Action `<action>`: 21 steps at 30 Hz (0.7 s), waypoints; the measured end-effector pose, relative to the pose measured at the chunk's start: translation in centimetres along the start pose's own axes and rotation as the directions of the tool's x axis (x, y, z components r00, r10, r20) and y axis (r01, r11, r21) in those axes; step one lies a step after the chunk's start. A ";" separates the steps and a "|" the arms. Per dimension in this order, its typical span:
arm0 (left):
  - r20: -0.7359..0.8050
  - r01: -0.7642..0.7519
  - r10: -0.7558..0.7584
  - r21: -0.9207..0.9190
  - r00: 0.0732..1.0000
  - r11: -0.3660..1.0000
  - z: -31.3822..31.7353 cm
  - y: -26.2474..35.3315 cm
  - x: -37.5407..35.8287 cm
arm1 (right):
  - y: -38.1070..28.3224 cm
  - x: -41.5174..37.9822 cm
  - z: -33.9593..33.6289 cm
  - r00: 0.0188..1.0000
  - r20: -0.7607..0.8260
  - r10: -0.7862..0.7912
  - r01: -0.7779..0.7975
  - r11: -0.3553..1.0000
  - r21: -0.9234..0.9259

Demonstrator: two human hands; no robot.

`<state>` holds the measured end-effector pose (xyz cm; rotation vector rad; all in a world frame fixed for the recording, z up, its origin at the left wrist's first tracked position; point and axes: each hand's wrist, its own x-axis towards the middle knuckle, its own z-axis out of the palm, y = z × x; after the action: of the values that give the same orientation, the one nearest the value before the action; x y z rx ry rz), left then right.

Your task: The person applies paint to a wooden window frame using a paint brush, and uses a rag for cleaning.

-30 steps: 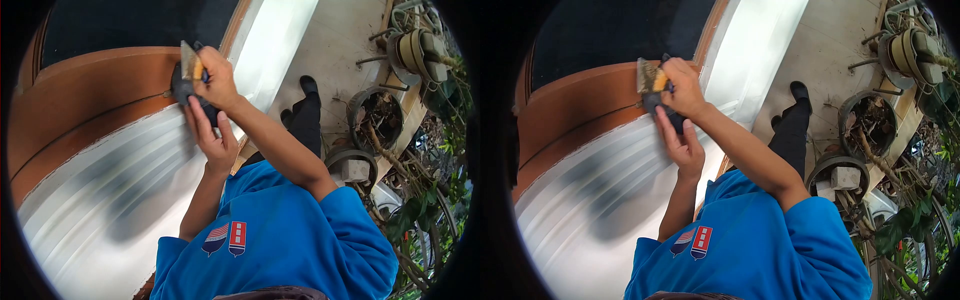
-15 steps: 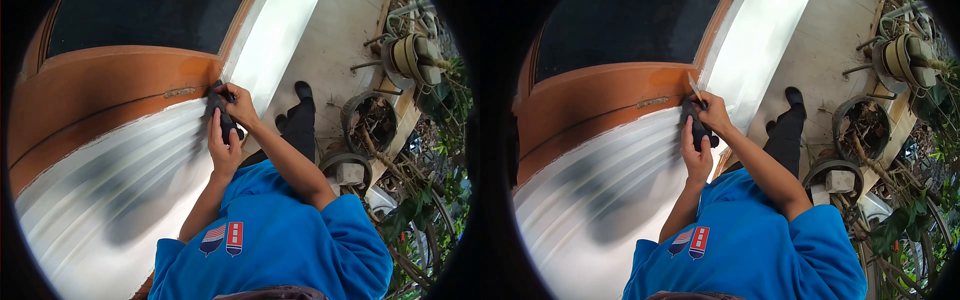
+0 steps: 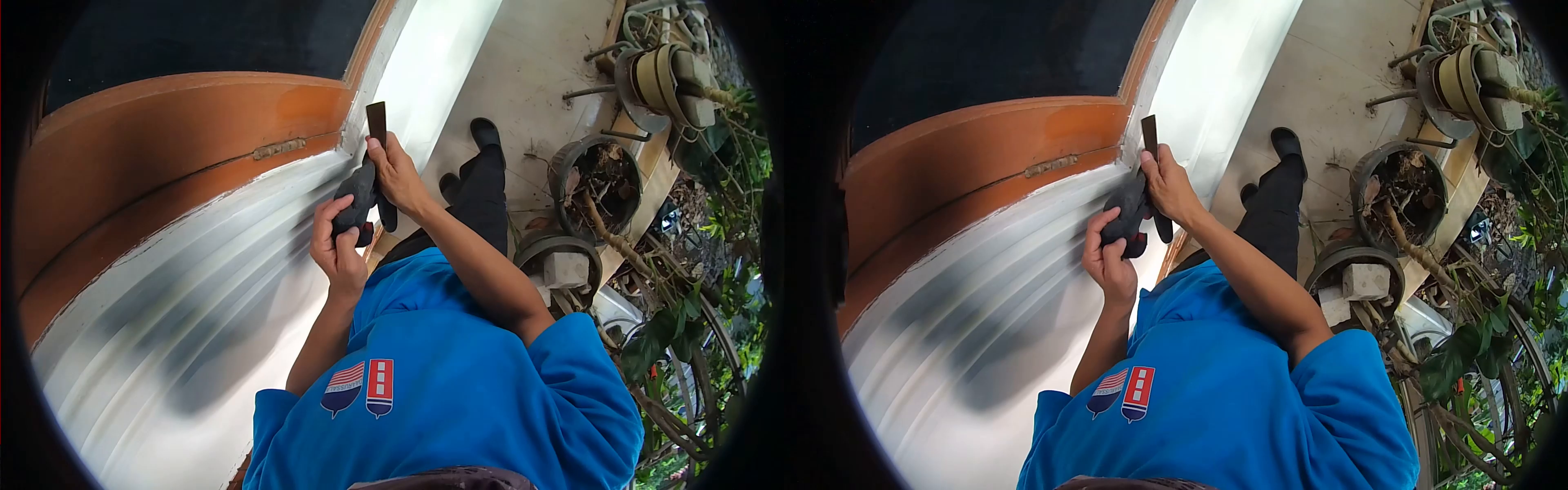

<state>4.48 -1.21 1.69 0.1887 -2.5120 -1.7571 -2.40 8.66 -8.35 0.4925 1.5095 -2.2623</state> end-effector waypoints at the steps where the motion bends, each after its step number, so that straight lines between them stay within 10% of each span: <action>1: -0.012 0.034 -0.035 -0.040 0.999 0.999 0.0 0.2 -0.3 | 0.2 0.2 0.0 1.000 -0.002 -0.018 0.018 0.997 -0.069; 8: -0.120 0.154 -0.139 0.132 0.983 0.979 0.0 -1.1 -0.6 | -0.1 3.4 -0.4 0.989 -0.038 -0.145 0.118 0.906 -0.407; 21: 0.125 0.569 -0.559 -0.289 0.820 0.770 2.6 -2.7 2.6 | -0.9 5.3 -1.1 0.963 -0.010 -0.269 0.228 0.836 -0.498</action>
<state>1.75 -0.08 -1.77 0.9966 -2.2844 -2.3501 -7.38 9.41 -10.60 0.2428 2.2147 -1.9244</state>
